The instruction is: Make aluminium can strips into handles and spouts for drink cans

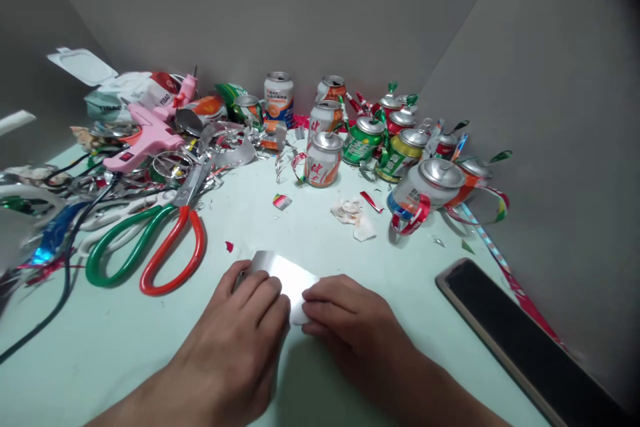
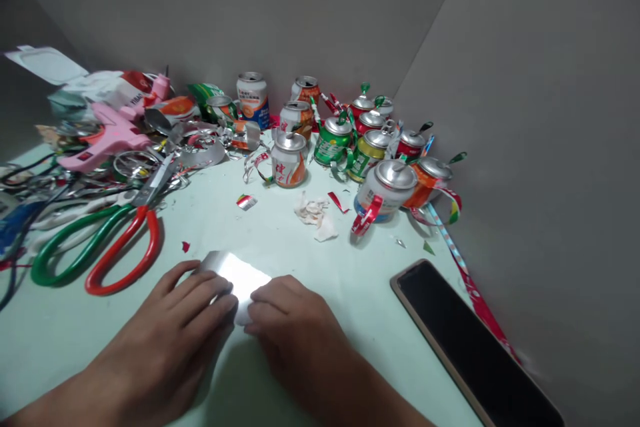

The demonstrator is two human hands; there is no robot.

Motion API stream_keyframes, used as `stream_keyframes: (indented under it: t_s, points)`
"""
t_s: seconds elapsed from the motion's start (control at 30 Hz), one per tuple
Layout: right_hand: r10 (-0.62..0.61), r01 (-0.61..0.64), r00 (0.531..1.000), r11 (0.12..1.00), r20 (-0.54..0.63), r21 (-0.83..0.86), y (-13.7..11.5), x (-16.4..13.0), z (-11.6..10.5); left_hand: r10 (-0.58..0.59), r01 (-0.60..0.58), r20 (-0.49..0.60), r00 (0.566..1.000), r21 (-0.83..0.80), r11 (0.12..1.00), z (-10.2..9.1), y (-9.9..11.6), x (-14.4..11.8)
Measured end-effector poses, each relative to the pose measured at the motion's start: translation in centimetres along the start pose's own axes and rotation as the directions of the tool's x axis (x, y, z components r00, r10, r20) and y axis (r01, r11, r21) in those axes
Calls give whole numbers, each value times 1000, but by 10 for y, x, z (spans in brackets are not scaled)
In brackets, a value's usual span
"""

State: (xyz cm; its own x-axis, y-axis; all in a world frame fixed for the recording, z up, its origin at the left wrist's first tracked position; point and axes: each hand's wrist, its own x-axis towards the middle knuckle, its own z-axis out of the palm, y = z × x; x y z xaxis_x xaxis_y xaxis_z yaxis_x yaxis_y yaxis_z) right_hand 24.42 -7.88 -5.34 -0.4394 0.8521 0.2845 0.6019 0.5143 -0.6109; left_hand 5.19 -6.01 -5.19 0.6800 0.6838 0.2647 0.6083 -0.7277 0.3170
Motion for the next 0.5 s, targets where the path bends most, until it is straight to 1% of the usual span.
stream_keyframes:
  t_s: [0.1,0.17,0.27,0.4,0.5]
  points:
    - [-13,11,999,998,41,55,-1,0,-6,9,-9,6,1000,-24,1000,2,1,0]
    - [-27,25,999,996,23,81,-1,0,-8,21,-21,0,1000,-17,1000,4,1,0]
    - [-20,19,1000,999,14,42,1,-1,-7,14,-14,16,1000,-32,999,4,0,1]
    - [-29,29,999,1000,14,12,4,-3,-4,-10,10,-2,1000,-119,993,0,-1,2]
    - [-38,38,999,999,-16,13,6,-4,-6,-52,54,20,998,-180,982,-3,-3,3]
